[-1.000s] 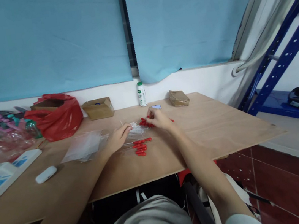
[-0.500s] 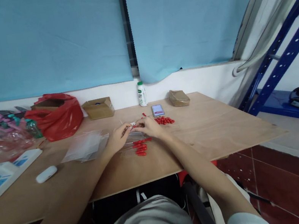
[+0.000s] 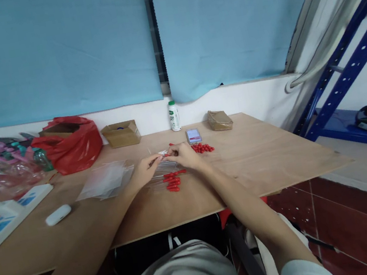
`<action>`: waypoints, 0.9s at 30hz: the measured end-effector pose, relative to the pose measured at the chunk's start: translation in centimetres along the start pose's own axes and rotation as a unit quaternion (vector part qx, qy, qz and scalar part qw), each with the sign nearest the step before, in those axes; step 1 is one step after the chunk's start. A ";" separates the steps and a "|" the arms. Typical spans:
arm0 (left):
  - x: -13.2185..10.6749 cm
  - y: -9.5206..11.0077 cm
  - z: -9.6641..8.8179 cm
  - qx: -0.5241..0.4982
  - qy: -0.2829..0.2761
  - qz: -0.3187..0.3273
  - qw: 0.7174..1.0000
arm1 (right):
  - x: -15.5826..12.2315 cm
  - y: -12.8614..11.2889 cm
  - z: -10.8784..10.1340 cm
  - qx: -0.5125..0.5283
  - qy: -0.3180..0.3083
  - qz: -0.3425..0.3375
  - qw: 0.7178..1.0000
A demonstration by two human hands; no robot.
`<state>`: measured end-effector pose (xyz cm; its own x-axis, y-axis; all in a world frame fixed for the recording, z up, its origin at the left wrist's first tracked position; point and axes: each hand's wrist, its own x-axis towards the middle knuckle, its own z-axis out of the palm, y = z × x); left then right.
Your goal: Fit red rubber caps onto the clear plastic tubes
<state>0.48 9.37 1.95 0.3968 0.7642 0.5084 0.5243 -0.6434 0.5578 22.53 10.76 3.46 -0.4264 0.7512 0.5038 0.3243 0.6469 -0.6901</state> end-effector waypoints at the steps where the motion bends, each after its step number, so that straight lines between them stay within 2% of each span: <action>1: 0.0 -0.1 0.0 -0.004 -0.002 0.003 1.000 | 0.0 0.1 0.0 -0.002 0.000 -0.002 1.000; 6: 0.0 -0.8 0.2 0.005 -0.017 0.017 1.000 | 0.0 0.5 -0.1 -0.025 -0.018 -0.014 0.999; 17: 0.1 -0.7 -0.1 0.082 -0.062 0.038 0.994 | 0.0 1.0 -0.2 -0.119 -0.041 -0.064 0.990; 23: 0.1 -0.4 -0.3 0.098 -0.062 0.042 0.992 | -0.1 1.2 -0.3 -0.144 -0.048 -0.091 0.984; 27: 0.2 -0.2 -0.5 0.082 -0.059 0.040 0.994 | 0.0 1.2 -0.3 -0.134 -0.053 -0.073 0.987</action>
<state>0.09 9.65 2.22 0.5225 0.7168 0.4616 0.5996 -0.6939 0.3988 23.17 11.57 2.79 -0.5662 0.6393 0.5203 0.4588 0.7688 -0.4454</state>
